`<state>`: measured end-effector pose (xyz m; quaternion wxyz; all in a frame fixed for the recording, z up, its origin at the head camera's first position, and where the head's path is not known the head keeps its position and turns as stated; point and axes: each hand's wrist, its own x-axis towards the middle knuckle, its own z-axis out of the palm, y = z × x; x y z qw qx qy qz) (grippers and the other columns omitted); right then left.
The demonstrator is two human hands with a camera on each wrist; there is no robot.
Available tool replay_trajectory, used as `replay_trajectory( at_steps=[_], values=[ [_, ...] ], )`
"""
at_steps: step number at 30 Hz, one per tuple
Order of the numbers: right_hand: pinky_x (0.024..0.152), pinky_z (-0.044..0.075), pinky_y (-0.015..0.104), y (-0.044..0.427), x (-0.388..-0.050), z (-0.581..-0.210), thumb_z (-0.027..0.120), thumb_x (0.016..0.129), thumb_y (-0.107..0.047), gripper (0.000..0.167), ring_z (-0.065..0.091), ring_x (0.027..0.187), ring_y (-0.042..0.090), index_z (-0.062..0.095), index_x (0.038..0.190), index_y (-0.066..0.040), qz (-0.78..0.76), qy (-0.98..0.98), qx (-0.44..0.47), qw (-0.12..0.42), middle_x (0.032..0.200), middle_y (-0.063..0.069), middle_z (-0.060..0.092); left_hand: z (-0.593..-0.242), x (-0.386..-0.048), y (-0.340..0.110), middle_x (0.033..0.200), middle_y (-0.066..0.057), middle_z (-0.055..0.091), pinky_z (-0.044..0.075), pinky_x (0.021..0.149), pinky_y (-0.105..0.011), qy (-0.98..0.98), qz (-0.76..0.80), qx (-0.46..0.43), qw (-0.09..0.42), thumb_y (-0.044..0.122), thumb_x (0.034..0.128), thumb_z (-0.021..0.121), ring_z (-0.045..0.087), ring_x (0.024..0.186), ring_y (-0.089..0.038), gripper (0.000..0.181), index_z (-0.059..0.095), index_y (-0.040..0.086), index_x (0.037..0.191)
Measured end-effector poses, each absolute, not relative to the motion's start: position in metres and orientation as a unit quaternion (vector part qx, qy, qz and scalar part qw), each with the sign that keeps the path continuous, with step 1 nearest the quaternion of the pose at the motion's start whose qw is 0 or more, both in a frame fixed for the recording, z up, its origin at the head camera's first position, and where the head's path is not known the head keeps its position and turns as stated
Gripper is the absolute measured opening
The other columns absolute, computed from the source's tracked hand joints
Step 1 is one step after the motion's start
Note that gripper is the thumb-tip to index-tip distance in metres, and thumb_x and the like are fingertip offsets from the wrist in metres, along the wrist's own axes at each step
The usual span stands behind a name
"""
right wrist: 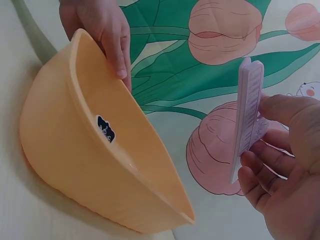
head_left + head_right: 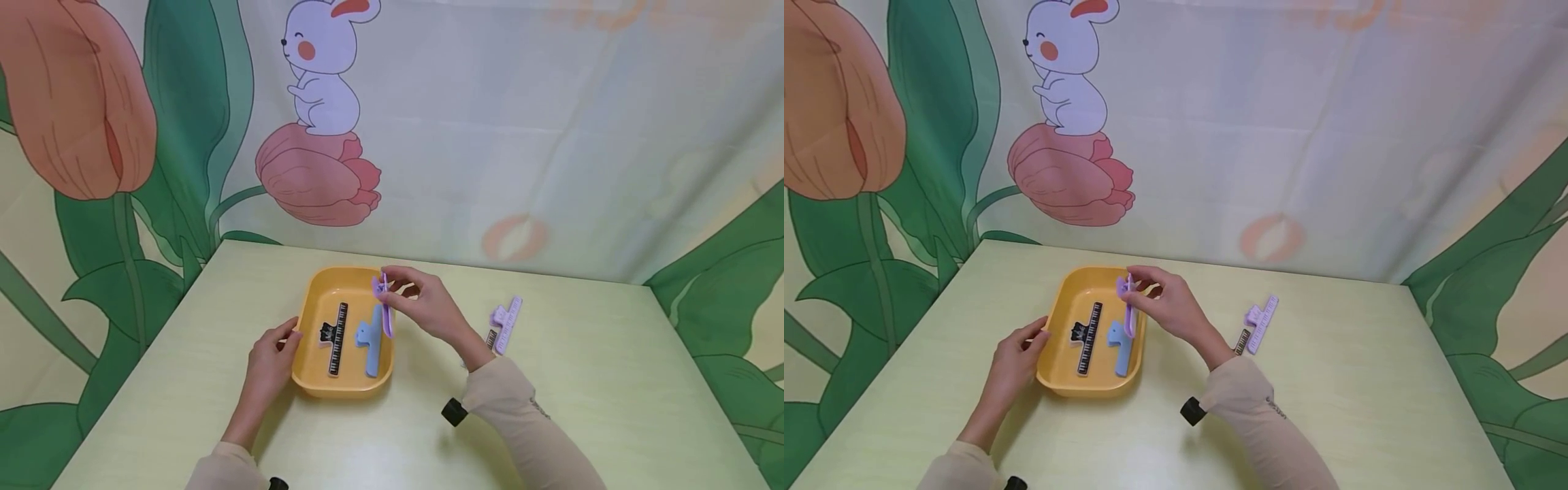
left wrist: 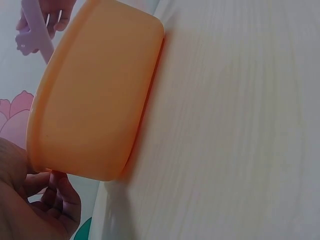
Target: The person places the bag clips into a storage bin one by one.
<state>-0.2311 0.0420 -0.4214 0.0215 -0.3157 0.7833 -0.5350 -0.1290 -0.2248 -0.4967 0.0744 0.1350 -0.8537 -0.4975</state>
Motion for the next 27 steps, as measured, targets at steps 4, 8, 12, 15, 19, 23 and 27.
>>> replay_trajectory(
  at_steps=[4,8,12,15,19,23,27],
  values=[
    [0.09,0.053,0.035,0.035,-0.232,-0.429,0.077,0.094,-0.017,0.044,0.063,0.104,0.019,0.066,0.135,-0.004,-0.529,0.784,-0.324,0.02,0.119,0.004,0.071,-0.497,-0.129,-0.224,0.12,-0.02,0.059,0.05,0.079,-0.027,-0.854,-0.497,0.134,0.077,0.018,0.1088,0.054,0.059,0.106,-0.033,0.044,0.053,0.0,0.149],
    [0.089,0.053,0.034,0.03,-0.233,-0.435,0.078,0.094,-0.016,0.045,0.063,0.104,0.02,0.066,0.135,-0.002,-0.528,0.782,-0.33,0.014,0.119,0.006,0.071,-0.497,-0.129,-0.224,0.12,-0.02,0.059,0.049,0.078,-0.026,-0.853,-0.498,0.134,0.08,0.018,0.1085,0.054,0.059,0.104,-0.032,0.044,0.053,0.0,0.149],
    [0.089,0.054,0.036,0.026,-0.232,-0.439,0.079,0.093,-0.015,0.046,0.063,0.104,0.022,0.066,0.135,-0.001,-0.528,0.783,-0.329,0.015,0.119,0.008,0.07,-0.497,-0.129,-0.224,0.118,-0.019,0.06,0.048,0.078,-0.028,-0.854,-0.496,0.13,0.088,0.017,0.1081,0.055,0.059,0.102,-0.031,0.043,0.054,0.0,0.148],
    [0.088,0.054,0.037,0.024,-0.232,-0.442,0.079,0.093,-0.015,0.047,0.063,0.104,0.023,0.066,0.135,0.0,-0.521,0.787,-0.329,0.017,0.12,0.009,0.07,-0.498,-0.129,-0.224,0.117,-0.019,0.061,0.048,0.078,-0.029,-0.855,-0.493,0.126,0.095,0.016,0.1075,0.056,0.06,0.101,-0.031,0.043,0.056,0.0,0.147],
    [0.086,0.054,0.036,0.023,-0.232,-0.446,0.079,0.093,-0.014,0.047,0.063,0.104,0.025,0.065,0.135,0.0,-0.507,0.796,-0.331,0.013,0.12,0.009,0.069,-0.499,-0.129,-0.225,0.117,-0.019,0.062,0.048,0.077,-0.028,-0.855,-0.494,0.125,0.097,0.016,0.1072,0.056,0.06,0.1,-0.031,0.043,0.056,-0.001,0.147],
    [0.083,0.053,0.032,0.021,-0.233,-0.45,0.079,0.093,-0.015,0.048,0.062,0.105,0.027,0.065,0.136,0.0,-0.487,0.81,-0.327,0.01,0.121,0.008,0.069,-0.499,-0.129,-0.225,0.117,-0.019,0.061,0.048,0.077,-0.027,-0.853,-0.498,0.128,0.093,0.016,0.1074,0.056,0.06,0.1,-0.03,0.043,0.055,0.0,0.147],
    [0.08,0.051,0.029,0.02,-0.233,-0.454,0.08,0.092,-0.017,0.049,0.063,0.106,0.029,0.065,0.136,-0.001,-0.467,0.824,-0.32,0.012,0.121,0.008,0.069,-0.498,-0.129,-0.225,0.117,-0.019,0.061,0.048,0.076,-0.026,-0.852,-0.498,0.128,0.092,0.016,0.1074,0.056,0.06,0.1,-0.03,0.043,0.055,0.0,0.147]
  ],
)
